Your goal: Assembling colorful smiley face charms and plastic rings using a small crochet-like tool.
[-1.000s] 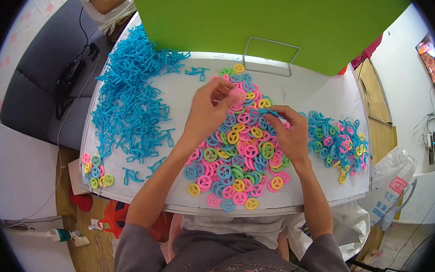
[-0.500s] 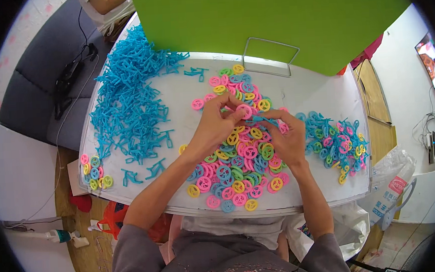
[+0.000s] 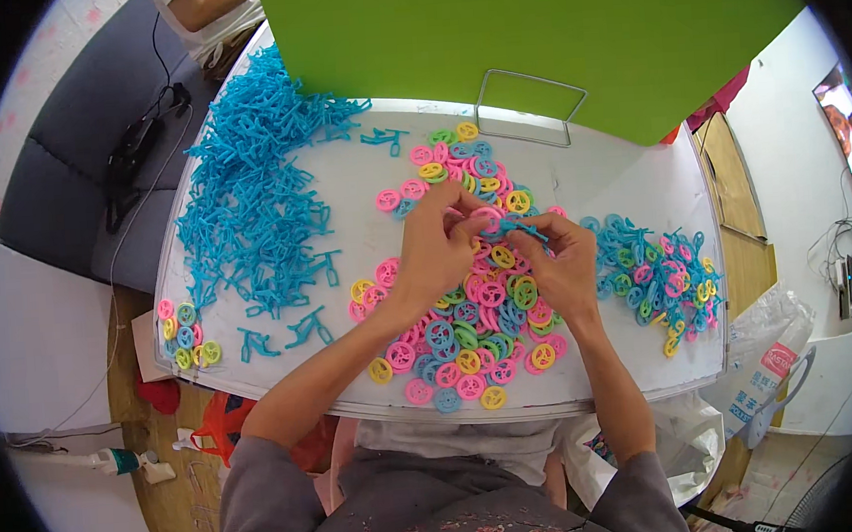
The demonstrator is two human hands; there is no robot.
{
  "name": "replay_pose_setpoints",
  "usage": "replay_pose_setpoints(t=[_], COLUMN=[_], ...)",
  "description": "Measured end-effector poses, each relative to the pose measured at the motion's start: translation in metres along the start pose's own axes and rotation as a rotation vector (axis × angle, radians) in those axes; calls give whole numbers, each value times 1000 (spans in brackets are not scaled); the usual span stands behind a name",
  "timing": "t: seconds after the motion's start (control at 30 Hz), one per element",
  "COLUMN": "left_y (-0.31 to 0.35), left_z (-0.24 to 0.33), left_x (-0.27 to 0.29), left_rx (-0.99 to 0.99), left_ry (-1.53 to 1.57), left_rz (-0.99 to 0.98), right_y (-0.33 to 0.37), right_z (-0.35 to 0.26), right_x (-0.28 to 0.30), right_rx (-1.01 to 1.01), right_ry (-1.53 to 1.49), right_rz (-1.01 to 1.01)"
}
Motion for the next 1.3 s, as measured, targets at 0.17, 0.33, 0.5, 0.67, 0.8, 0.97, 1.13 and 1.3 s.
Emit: replay_pose_setpoints(t=[0.17,0.33,0.5,0.67,0.8,0.97,1.13,1.3], left_y=[4,7,9,12,10,7,10,16], left_z=[1,3,-5,2,12,2,0,13], left_x=[-5,-4,-9,-9,-2,-9,-13,-10], left_rx=[71,-35,1,102,-45,-8,-27,-97], left_ry=[134,156,283,281,181,167,228,274], left_rz=[-2,59,29,42,81,25,35,82], right_y=[-1,0,5,-1,-4,-3,-1,3], right_z=[10,16,29,3,-3,-11,-6,10], right_x=[6,2,-8,7,14,13,11,2], right_rx=[-66,-107,-304,-107,17,44,11,-156], right_ry=[-167,-278,-615,-263,-69,71,17,-252], right_rz=[41,8,-36,38,15,-3,0,-40])
Point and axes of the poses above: each hand's wrist, its own y-axis away from the middle knuckle, its own x-axis out of the back of the hand, z = x × y, the point moved 10 cm from there along -y, towards the middle knuckle, and after that the axes turned 7 degrees about x, right-handed, at the moved point
